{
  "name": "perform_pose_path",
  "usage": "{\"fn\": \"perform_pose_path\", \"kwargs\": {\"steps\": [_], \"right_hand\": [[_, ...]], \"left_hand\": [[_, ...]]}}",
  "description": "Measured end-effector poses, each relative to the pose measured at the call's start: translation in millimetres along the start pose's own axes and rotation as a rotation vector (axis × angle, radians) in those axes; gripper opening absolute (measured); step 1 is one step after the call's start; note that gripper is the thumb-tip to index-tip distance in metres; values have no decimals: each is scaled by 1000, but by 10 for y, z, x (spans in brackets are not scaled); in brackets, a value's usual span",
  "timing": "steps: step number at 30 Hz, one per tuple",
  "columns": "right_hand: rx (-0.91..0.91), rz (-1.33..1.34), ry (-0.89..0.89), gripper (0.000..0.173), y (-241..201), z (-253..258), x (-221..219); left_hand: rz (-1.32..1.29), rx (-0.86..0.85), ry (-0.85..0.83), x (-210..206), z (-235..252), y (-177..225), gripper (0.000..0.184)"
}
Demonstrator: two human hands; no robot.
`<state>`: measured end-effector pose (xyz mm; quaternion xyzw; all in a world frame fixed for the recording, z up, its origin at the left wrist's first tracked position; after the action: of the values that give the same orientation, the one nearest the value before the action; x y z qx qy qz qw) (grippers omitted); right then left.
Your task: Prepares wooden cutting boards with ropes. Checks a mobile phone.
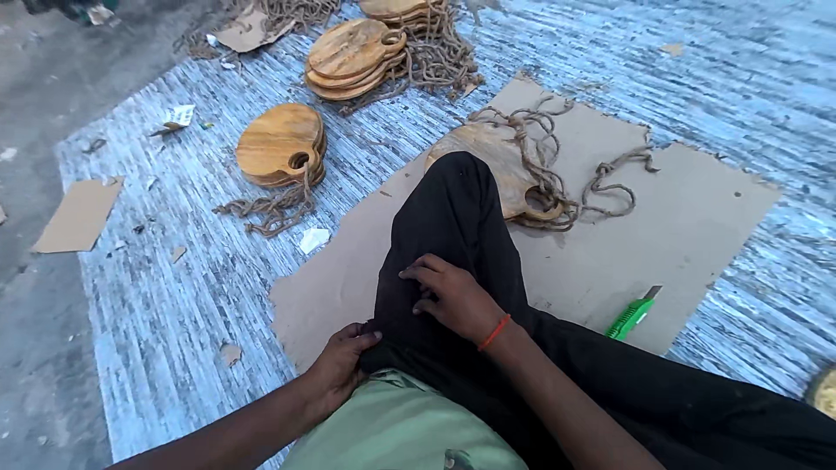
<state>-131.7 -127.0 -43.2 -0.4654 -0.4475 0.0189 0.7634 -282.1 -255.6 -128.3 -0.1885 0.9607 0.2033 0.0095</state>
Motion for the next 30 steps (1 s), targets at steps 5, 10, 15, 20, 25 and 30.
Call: {"fn": "perform_pose_path", "kwargs": {"steps": [5,10,15,20,25,30], "right_hand": [[-78,-108,3,50,-58,0,10],[-129,-271,-99,48,-64,97,-50],[-185,-257,-181,41,-3,139,-102],[-66,-186,-119,21,-106,101,-48],[73,-105,-24,17,-87,32,-31],[-48,65,62,16,59,-116,-40]], "left_hand": [[-253,-78,-26,36,-112,48,23],[-422,-39,-209,14,-36,-2,30],[-233,-161,-324,8,25,-68,17],[-67,-151,-316,-25,59,-140,14],[311,-268,-350,25,127,-50,10],[655,-291,-346,333,328,95,10]]}}
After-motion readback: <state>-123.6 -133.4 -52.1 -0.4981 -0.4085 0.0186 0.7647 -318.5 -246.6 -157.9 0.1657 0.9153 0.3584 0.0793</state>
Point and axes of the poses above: each hand's wrist, its own z-axis towards the middle knuckle, its own x-axis out of the back of the hand, y = z × x, the point moved 10 cm from there along z, towards the middle knuckle, and after that the axes turned 7 degrees about x, right-handed, at the moved point
